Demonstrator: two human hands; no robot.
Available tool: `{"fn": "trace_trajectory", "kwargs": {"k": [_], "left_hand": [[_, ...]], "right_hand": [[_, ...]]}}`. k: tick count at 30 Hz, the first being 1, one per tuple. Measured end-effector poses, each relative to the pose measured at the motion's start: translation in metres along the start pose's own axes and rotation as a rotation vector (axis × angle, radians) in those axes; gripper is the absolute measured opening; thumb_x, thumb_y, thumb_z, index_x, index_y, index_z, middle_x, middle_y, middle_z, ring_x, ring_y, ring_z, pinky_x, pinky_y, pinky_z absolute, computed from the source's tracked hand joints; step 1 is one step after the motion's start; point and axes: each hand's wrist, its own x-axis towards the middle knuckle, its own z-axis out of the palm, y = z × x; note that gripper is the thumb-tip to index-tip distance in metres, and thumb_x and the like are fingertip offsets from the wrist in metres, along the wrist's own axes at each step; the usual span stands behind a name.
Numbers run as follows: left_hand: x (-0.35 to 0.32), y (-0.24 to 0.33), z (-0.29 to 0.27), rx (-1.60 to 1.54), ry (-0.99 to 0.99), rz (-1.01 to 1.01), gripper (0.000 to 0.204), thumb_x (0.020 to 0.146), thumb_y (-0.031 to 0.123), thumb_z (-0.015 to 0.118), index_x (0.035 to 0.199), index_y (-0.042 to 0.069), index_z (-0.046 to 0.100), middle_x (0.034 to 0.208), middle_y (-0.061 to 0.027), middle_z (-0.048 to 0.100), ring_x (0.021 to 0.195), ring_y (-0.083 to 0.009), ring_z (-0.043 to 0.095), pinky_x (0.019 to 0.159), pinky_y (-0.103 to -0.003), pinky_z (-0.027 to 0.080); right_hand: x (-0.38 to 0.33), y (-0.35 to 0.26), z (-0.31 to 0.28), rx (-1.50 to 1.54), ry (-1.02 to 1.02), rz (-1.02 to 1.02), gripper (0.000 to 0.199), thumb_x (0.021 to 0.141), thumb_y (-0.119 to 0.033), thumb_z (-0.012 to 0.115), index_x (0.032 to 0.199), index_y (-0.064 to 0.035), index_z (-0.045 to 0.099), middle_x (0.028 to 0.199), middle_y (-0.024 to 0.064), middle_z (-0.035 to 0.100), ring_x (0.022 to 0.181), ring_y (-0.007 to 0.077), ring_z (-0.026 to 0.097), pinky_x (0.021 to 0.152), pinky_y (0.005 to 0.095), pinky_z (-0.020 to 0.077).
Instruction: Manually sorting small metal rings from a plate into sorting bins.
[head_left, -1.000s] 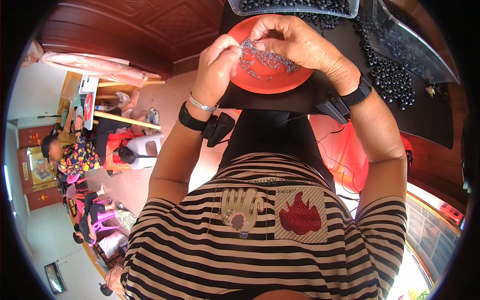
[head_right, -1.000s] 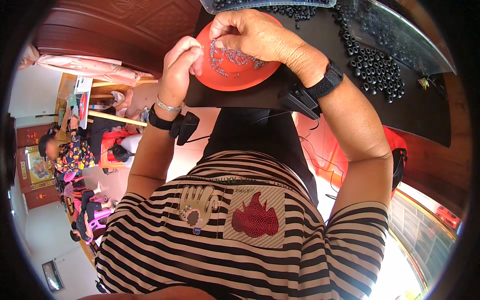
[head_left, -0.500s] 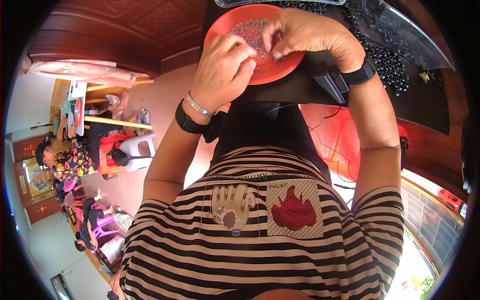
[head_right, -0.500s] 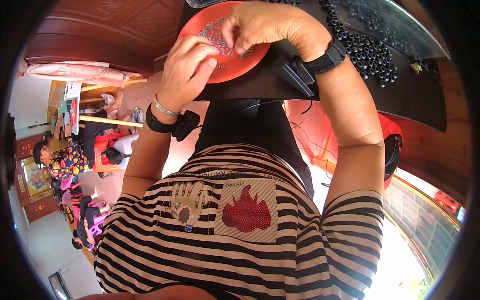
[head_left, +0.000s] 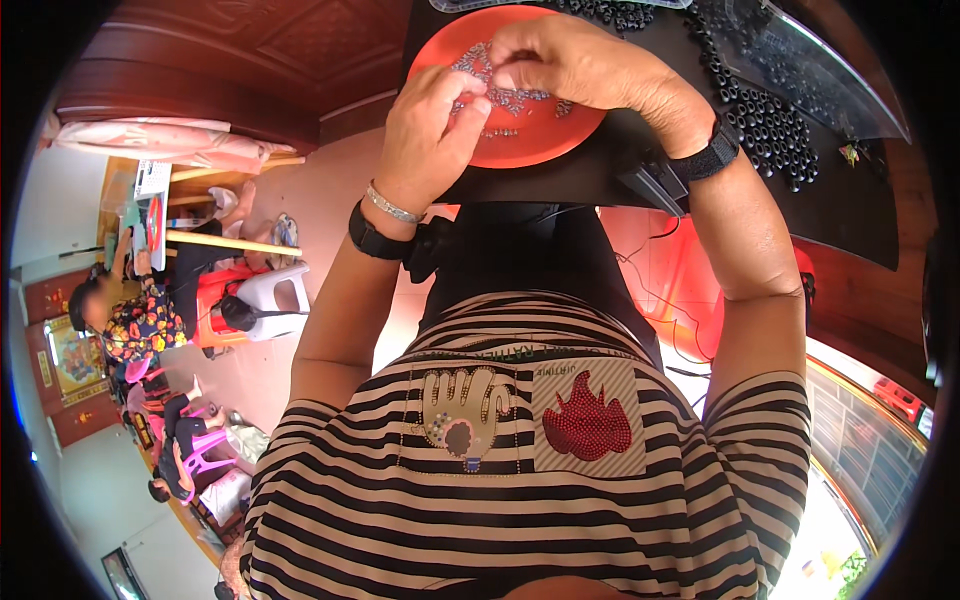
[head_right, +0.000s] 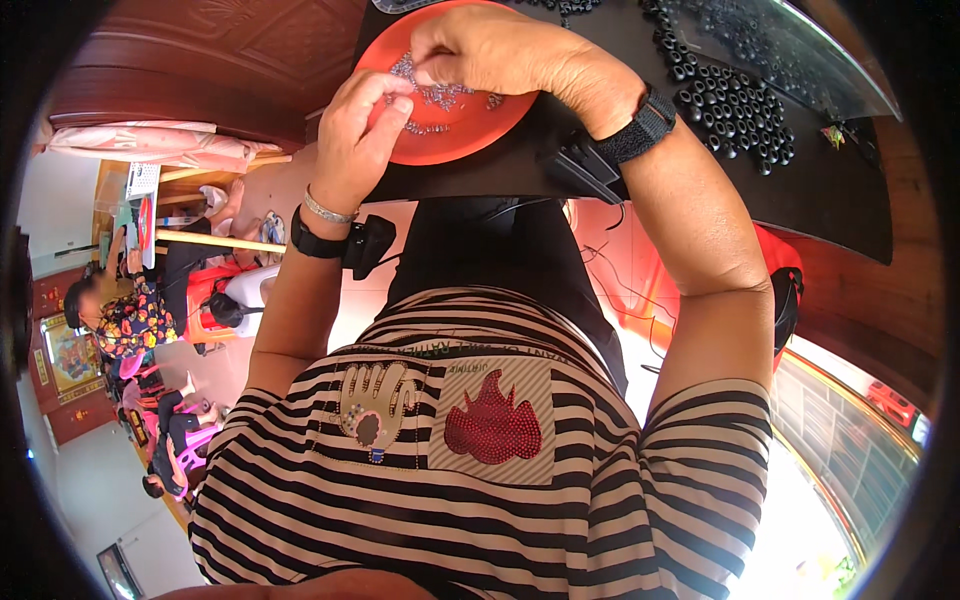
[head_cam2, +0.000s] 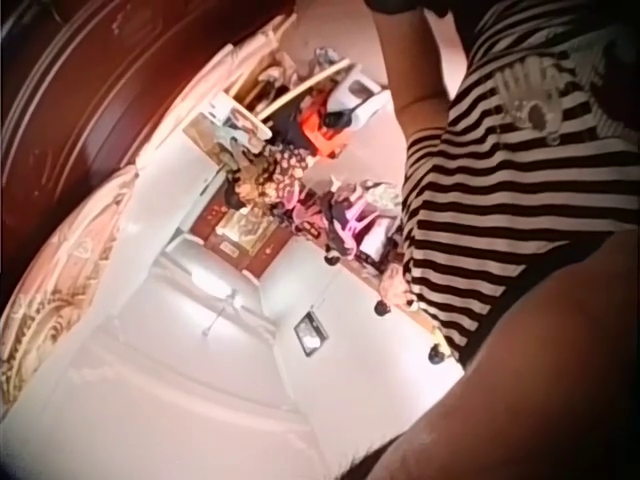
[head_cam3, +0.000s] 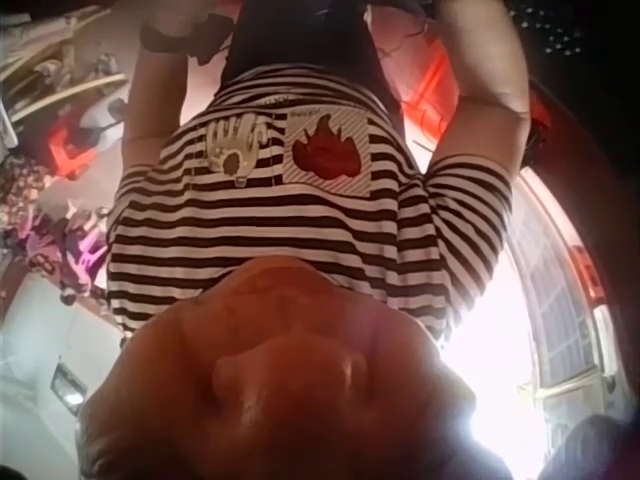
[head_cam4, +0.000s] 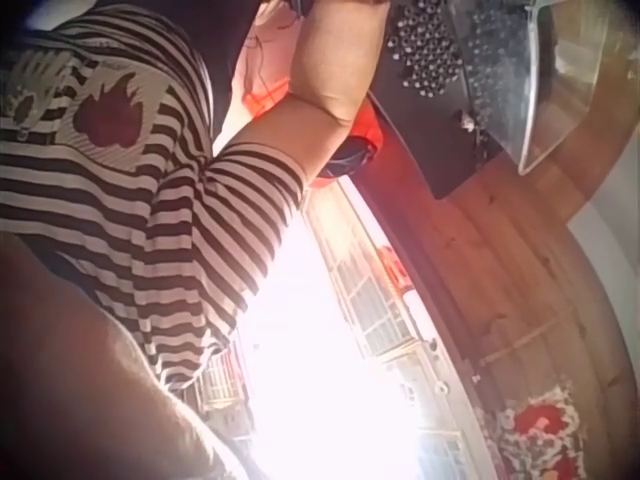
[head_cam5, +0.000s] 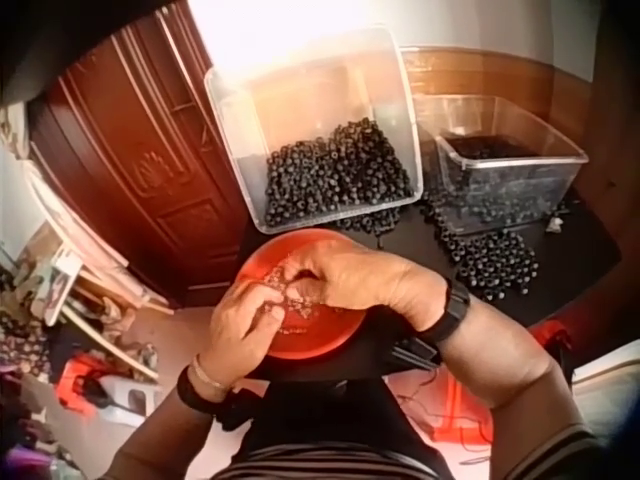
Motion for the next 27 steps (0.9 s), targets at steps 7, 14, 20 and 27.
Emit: {"fn": "trace_trajectory", "kwargs": {"k": [7, 14, 20, 27], "left_hand": [[0.005, 0.004, 0.009, 0.042, 0.089, 0.083, 0.025, 0.090, 0.016, 0.061, 0.105, -0.001, 0.052, 0.087, -0.0157, 0.063, 0.082, -0.0315, 0.063, 0.072, -0.042, 0.050], [0.009, 0.013, 0.009, -0.031, 0.104, 0.092, 0.016, 0.093, 0.016, 0.058, 0.098, 0.002, 0.052, 0.080, -0.0155, 0.062, 0.073, -0.0334, 0.062, 0.064, -0.041, 0.049], [0.009, 0.014, 0.001, -0.036, 0.150, 0.026, 0.012, 0.093, 0.014, 0.057, 0.094, 0.003, 0.052, 0.077, -0.0131, 0.062, 0.070, -0.0321, 0.062, 0.063, -0.040, 0.049], [0.013, 0.014, 0.003, 0.062, 0.203, 0.143, 0.012, 0.092, 0.013, 0.058, 0.095, 0.002, 0.052, 0.077, -0.0136, 0.062, 0.070, -0.0331, 0.061, 0.065, -0.041, 0.049]], "right_hand": [[0.006, 0.005, 0.004, 0.440, -0.100, 0.145, 0.022, 0.096, -0.025, 0.064, 0.104, -0.0041, 0.060, 0.085, -0.0029, 0.060, 0.078, 0.0069, 0.054, 0.074, 0.0233, 0.0476], [0.008, 0.009, 0.008, 0.564, -0.064, 0.190, 0.021, 0.092, -0.026, 0.070, 0.096, -0.0077, 0.060, 0.083, -0.0031, 0.060, 0.074, 0.0055, 0.055, 0.070, 0.0221, 0.0485], [0.007, -0.004, 0.003, 0.522, -0.063, 0.210, 0.041, 0.098, -0.048, 0.054, 0.093, -0.0071, 0.061, 0.080, -0.0014, 0.060, 0.069, 0.0084, 0.054, 0.065, 0.0223, 0.0471], [0.003, -0.007, 0.002, 0.466, -0.157, 0.316, 0.045, 0.100, -0.048, 0.049, 0.103, -0.0053, 0.065, 0.077, -0.0014, 0.060, 0.065, 0.0092, 0.052, 0.058, 0.0237, 0.0451]]}}
